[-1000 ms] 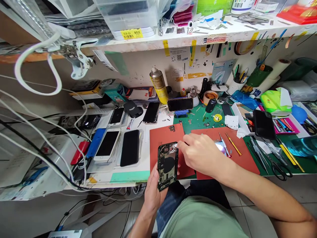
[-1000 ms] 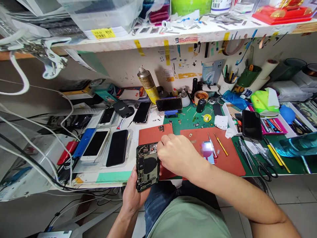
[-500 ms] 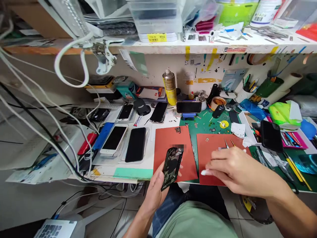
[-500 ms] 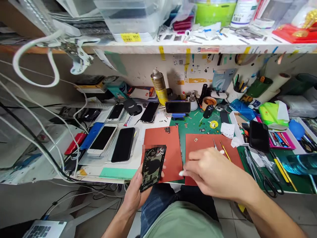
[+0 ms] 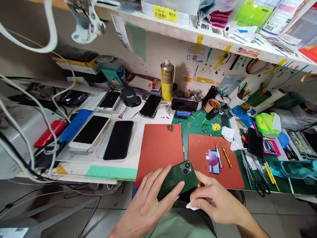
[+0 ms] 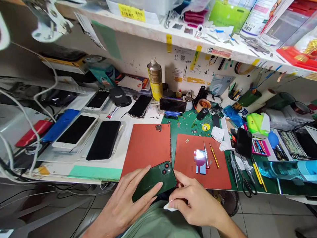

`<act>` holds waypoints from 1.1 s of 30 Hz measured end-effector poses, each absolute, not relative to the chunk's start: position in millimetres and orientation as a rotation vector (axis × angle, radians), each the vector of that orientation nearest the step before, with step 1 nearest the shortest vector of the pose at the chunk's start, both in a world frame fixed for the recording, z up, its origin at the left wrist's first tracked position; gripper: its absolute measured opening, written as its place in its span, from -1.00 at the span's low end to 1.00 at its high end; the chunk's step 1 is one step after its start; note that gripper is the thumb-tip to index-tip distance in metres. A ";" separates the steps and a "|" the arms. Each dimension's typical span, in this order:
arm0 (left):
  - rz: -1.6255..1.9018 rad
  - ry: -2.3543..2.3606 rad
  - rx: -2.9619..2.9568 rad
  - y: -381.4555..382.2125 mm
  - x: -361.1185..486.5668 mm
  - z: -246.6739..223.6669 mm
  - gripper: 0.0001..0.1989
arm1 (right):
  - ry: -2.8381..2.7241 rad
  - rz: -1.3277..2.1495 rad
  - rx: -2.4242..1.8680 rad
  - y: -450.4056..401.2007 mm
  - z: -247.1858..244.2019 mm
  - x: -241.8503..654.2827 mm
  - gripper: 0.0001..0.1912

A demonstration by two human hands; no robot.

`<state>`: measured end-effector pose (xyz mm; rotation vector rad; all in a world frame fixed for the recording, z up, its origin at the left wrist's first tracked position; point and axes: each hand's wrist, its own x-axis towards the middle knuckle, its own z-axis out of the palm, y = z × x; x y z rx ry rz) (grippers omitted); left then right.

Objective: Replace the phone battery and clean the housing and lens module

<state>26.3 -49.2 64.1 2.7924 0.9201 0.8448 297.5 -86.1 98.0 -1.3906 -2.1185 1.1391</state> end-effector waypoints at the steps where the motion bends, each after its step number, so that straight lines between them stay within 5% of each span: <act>1: 0.828 0.901 2.803 -50.3 25.8 63.9 -0.49 | -2.181 1.090 -1.401 -85.4 99.6 297.8 -0.76; 12: 0.715 0.855 2.788 -49.8 30.7 67.7 -0.58 | -2.237 1.066 -1.466 -92.8 99.9 304.6 -0.74; 33: 0.886 1.170 2.737 -50.5 47.0 47.9 -0.21 | -1.840 0.487 -1.320 -101.1 87.8 255.3 -0.79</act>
